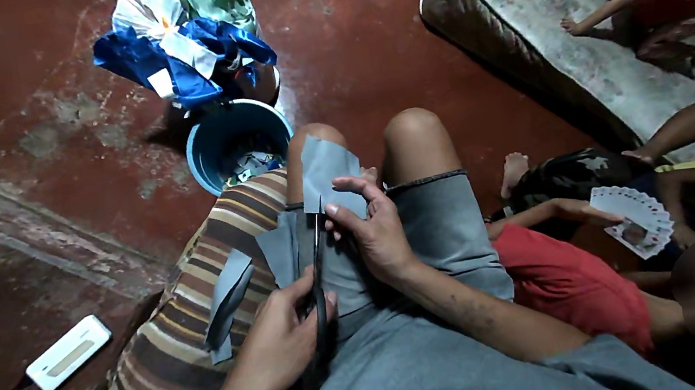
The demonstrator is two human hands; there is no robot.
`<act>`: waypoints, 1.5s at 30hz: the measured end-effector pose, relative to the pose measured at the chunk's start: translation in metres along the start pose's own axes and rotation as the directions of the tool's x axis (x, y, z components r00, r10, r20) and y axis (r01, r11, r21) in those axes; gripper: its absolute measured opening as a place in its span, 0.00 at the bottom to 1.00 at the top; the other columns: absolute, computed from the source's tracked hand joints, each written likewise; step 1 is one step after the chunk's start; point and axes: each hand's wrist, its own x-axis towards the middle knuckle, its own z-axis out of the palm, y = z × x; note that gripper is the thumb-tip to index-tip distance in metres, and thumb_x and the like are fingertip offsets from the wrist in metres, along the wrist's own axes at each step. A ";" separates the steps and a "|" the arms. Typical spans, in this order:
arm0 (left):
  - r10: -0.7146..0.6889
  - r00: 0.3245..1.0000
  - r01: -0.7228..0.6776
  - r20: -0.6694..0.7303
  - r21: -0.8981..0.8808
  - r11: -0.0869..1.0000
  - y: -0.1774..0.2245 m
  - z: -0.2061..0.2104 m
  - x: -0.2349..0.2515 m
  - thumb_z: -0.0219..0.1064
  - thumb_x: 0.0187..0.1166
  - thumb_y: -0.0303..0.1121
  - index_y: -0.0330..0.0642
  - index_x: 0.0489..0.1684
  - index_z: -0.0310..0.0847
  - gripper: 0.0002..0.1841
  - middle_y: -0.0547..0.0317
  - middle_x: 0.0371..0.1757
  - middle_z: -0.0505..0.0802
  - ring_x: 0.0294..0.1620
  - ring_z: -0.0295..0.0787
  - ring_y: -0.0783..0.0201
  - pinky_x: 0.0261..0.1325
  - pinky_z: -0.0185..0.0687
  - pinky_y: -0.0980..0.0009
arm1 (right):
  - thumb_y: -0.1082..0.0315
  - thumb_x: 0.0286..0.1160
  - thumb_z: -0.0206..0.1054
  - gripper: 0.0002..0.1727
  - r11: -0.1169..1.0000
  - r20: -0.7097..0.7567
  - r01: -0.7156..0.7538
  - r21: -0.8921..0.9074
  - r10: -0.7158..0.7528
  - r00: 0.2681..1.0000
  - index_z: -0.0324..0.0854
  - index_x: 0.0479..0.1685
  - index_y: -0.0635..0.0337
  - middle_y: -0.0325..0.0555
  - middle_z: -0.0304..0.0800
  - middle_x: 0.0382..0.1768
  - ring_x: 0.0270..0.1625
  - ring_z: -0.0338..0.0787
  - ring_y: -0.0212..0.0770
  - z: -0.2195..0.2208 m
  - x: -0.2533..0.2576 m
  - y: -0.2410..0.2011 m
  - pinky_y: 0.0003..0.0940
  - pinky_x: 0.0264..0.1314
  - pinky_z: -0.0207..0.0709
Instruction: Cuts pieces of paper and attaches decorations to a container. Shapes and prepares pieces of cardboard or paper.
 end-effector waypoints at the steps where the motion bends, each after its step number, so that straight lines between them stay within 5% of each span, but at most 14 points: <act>1: 0.007 1.000 -0.007 -0.004 -0.001 1.000 0.000 0.000 0.003 0.63 0.84 0.45 0.42 0.82 0.72 0.29 0.66 0.50 0.97 0.48 0.95 0.71 0.57 0.92 0.68 | 0.75 0.73 0.73 0.25 1.000 0.002 0.008 -0.008 -0.007 1.000 0.78 0.71 0.57 0.57 0.87 0.54 0.32 0.90 0.43 0.000 -0.001 0.000 0.36 0.36 0.90; 21: -0.007 1.000 0.007 0.007 -0.073 0.997 -0.001 -0.005 0.016 0.66 0.84 0.35 0.42 0.79 0.75 0.24 0.64 0.45 0.97 0.44 0.97 0.67 0.56 0.94 0.69 | 0.78 0.68 0.76 0.31 0.999 -0.002 0.047 -0.027 -0.047 0.999 0.74 0.74 0.56 0.59 0.86 0.57 0.34 0.93 0.49 0.002 0.001 0.001 0.42 0.39 0.94; 45: 0.043 0.999 -0.043 -0.010 -0.042 0.998 -0.002 -0.007 0.018 0.67 0.83 0.38 0.42 0.80 0.76 0.26 0.64 0.45 0.98 0.44 0.97 0.68 0.56 0.94 0.68 | 0.78 0.67 0.74 0.34 0.995 0.062 0.085 -0.053 -0.082 0.995 0.74 0.77 0.51 0.54 0.81 0.65 0.30 0.89 0.41 -0.001 0.005 0.005 0.35 0.34 0.91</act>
